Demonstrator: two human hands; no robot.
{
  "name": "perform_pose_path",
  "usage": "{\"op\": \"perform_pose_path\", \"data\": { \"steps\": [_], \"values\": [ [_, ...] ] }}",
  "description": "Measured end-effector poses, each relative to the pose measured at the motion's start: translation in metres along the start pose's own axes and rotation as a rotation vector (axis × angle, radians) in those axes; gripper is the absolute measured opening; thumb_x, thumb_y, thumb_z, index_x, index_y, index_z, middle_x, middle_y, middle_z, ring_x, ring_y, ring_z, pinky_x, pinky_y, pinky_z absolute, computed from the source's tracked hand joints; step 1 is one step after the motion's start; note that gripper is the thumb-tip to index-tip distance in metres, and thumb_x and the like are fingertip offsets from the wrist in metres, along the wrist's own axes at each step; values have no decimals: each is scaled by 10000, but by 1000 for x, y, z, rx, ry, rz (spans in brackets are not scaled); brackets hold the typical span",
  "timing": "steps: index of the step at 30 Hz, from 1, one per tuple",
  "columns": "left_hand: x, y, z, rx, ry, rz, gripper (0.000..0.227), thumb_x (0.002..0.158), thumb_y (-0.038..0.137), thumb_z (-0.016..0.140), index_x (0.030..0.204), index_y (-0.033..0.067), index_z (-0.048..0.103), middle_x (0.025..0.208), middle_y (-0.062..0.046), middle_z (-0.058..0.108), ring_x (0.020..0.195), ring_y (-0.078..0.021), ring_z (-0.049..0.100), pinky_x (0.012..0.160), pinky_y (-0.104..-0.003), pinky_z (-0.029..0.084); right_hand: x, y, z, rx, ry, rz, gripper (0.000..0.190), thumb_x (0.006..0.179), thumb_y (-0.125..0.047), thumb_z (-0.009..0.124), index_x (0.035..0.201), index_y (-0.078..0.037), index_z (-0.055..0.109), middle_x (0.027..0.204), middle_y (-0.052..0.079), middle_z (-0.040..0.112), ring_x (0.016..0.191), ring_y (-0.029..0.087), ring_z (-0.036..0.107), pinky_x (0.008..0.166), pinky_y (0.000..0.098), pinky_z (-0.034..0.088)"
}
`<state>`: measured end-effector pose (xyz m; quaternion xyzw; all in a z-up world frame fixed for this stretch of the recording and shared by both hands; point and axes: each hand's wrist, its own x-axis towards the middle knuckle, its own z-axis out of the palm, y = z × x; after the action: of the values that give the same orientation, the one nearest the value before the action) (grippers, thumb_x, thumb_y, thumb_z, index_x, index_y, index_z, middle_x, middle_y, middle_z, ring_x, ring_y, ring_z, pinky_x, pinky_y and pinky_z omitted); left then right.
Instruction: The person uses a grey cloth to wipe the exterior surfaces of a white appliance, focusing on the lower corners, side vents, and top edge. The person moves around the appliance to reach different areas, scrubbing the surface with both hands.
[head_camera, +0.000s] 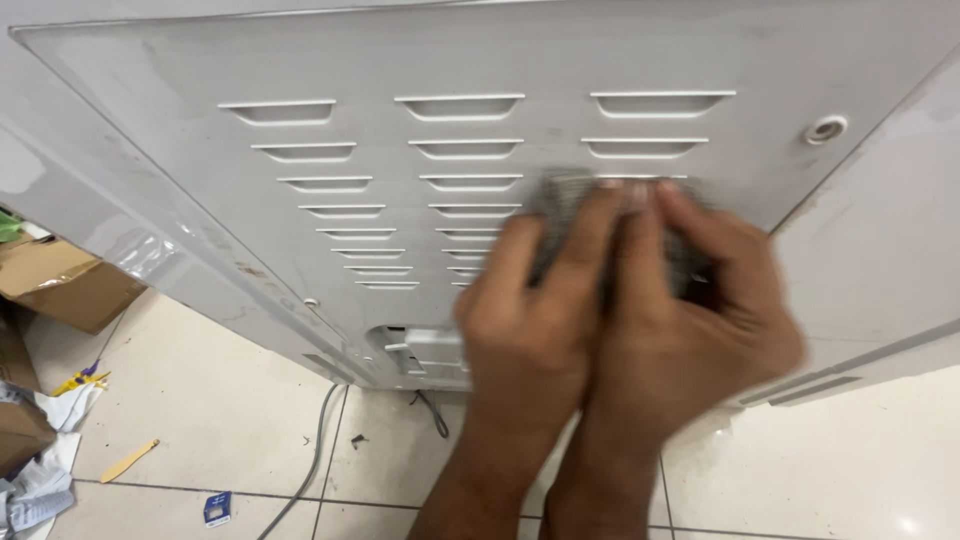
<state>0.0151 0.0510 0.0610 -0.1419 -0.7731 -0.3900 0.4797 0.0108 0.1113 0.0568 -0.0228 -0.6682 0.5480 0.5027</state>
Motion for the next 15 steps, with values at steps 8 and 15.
{"op": "perform_pose_path", "data": {
  "steps": [8, 15],
  "values": [
    [2, 2, 1, 17, 47, 1, 286, 1086, 104, 698, 1366, 131, 651, 1027, -50, 647, 857, -136, 741, 669, -241, 642, 27, -54, 10, -86, 12, -27, 103, 924, 58, 809, 1004, 11, 765, 889, 127, 716, 705, 139, 611, 564, 231, 400],
    [9, 3, 4, 36, 37, 79, 328, 1042, 145, 748, 1357, 142, 658, 969, -48, 618, 792, -119, 704, 635, -233, 620, 20, -30, -4, -65, 8, -64, 87, 1028, 35, 763, 1098, -15, 755, 1000, 87, 709, 771, 71, 660, 614, 186, 501]
  ]
}}
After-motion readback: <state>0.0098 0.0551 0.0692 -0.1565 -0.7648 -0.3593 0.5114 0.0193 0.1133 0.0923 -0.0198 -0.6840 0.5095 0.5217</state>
